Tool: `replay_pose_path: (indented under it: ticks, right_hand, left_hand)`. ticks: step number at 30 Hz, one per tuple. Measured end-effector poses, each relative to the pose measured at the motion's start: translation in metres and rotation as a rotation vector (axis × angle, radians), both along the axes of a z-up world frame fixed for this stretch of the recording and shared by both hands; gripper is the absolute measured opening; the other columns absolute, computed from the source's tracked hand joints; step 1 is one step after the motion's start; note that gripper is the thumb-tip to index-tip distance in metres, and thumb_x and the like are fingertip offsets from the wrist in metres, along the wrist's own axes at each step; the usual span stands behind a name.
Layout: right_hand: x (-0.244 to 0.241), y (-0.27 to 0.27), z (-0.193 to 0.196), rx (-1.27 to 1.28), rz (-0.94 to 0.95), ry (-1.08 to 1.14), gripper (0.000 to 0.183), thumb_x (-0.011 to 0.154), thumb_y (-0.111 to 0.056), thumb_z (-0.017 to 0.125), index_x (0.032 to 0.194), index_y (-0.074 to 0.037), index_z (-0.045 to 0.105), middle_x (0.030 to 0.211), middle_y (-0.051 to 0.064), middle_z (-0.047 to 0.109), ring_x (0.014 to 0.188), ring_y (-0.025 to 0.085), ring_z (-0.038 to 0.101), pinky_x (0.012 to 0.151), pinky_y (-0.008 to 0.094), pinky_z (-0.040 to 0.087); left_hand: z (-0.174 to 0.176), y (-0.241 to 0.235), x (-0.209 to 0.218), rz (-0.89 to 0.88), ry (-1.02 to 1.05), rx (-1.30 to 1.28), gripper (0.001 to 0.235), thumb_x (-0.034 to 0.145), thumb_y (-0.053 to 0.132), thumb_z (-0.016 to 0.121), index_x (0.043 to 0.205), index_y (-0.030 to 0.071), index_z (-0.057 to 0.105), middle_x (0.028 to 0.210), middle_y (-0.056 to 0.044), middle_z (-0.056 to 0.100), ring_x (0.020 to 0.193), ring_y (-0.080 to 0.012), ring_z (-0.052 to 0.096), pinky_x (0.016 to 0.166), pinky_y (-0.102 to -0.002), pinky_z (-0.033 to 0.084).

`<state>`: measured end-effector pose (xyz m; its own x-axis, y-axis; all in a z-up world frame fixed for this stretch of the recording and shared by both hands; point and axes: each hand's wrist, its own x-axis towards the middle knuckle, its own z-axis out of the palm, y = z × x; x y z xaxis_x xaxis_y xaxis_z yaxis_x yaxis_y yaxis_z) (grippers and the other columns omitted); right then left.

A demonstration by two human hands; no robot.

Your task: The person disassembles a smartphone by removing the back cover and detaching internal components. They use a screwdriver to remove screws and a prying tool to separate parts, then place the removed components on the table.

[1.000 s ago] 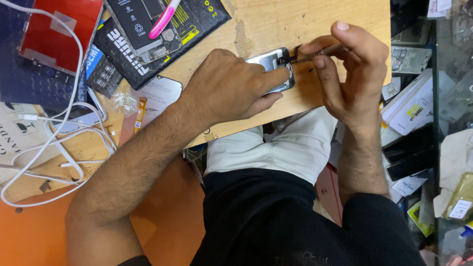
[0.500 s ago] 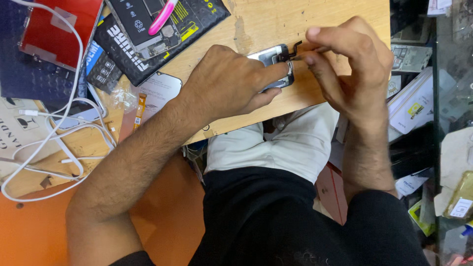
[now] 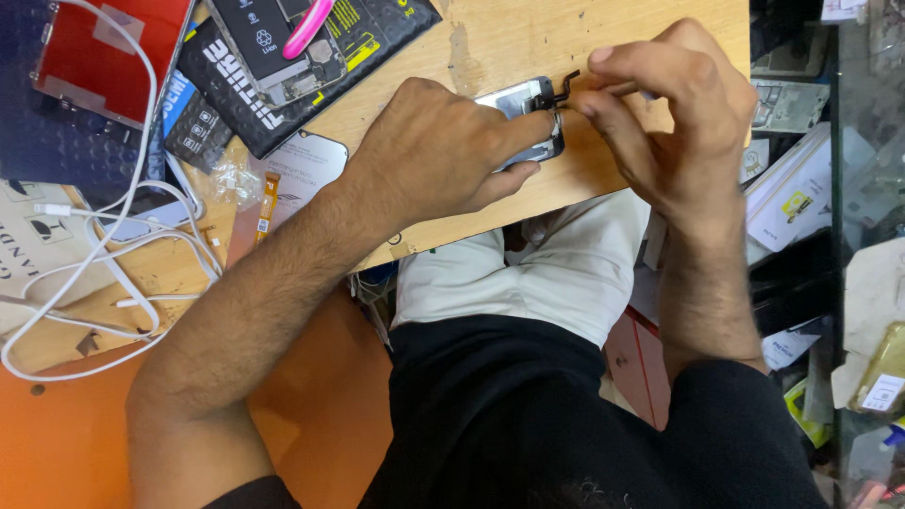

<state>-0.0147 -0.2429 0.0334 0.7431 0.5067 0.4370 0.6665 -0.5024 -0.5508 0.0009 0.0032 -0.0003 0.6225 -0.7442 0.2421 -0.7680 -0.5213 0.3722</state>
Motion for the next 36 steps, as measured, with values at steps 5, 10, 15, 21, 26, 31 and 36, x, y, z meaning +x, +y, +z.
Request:
replay_pose_path:
  ticks: [5,10,15,21,26,31,36]
  right_hand:
    - [0.009,-0.001,-0.011,-0.036,-0.061,-0.136,0.044,0.099,-0.004,0.088,0.133,-0.003,0.058,0.105,0.014,0.068,0.089,0.025,0.072,0.075,0.031,0.057]
    - [0.002,-0.006,-0.008,-0.033,-0.025,-0.067,0.038,0.108,0.001,0.074,0.14,-0.004,0.052,0.12,0.014,0.069,0.101,0.024,0.071,0.088,0.029,0.058]
    - [0.001,-0.003,-0.005,0.011,-0.008,-0.005,0.036,0.112,0.004,0.073,0.14,-0.001,0.052,0.12,0.015,0.069,0.106,0.025,0.076,0.09,0.029,0.061]
    - [0.007,0.001,-0.009,-0.005,-0.053,-0.092,0.047,0.104,0.0,0.085,0.14,-0.004,0.055,0.109,0.016,0.066,0.096,0.023,0.075,0.077,0.029,0.058]
    - [0.003,-0.007,-0.007,-0.024,-0.046,-0.044,0.059,0.104,0.007,0.08,0.15,-0.007,0.047,0.117,0.016,0.068,0.102,0.024,0.074,0.086,0.032,0.06]
    - [0.0,-0.005,-0.018,0.165,0.018,0.135,0.075,0.111,0.019,0.07,0.161,-0.01,0.022,0.125,0.023,0.067,0.116,0.027,0.074,0.099,0.032,0.067]
    - [-0.01,-0.002,-0.03,0.248,-0.085,0.125,0.084,0.11,0.02,0.068,0.164,-0.013,0.013,0.126,0.026,0.065,0.116,0.029,0.073,0.096,0.033,0.068]
  left_hand:
    - [0.001,0.0,0.002,0.001,0.001,-0.002,0.028,0.095,0.04,0.074,0.113,0.019,0.069,0.055,-0.002,0.063,0.047,-0.0226,0.065,0.046,-0.039,0.051]
    - [-0.001,-0.002,0.001,-0.001,-0.001,0.004,0.029,0.095,0.04,0.074,0.113,0.018,0.068,0.053,-0.001,0.063,0.044,-0.0212,0.063,0.044,-0.038,0.049]
    - [-0.002,0.0,0.0,-0.003,-0.023,-0.002,0.03,0.095,0.04,0.075,0.112,0.016,0.066,0.054,-0.001,0.062,0.045,-0.0212,0.063,0.043,-0.037,0.049]
    - [-0.003,0.0,0.0,0.0,-0.069,0.026,0.036,0.095,0.044,0.075,0.113,0.015,0.063,0.057,-0.001,0.063,0.048,-0.0234,0.064,0.046,-0.039,0.049]
    - [-0.002,0.0,0.0,-0.012,-0.09,0.039,0.035,0.098,0.042,0.072,0.118,0.016,0.062,0.059,0.0,0.063,0.049,-0.0228,0.064,0.047,-0.038,0.049]
    - [0.001,-0.002,-0.001,-0.029,-0.102,0.081,0.039,0.098,0.043,0.067,0.128,0.019,0.064,0.052,0.002,0.061,0.042,-0.019,0.061,0.044,-0.036,0.047]
    - [0.002,-0.003,-0.003,-0.026,-0.058,0.081,0.038,0.101,0.041,0.066,0.131,0.017,0.066,0.05,0.003,0.059,0.041,-0.0164,0.059,0.047,-0.034,0.047]
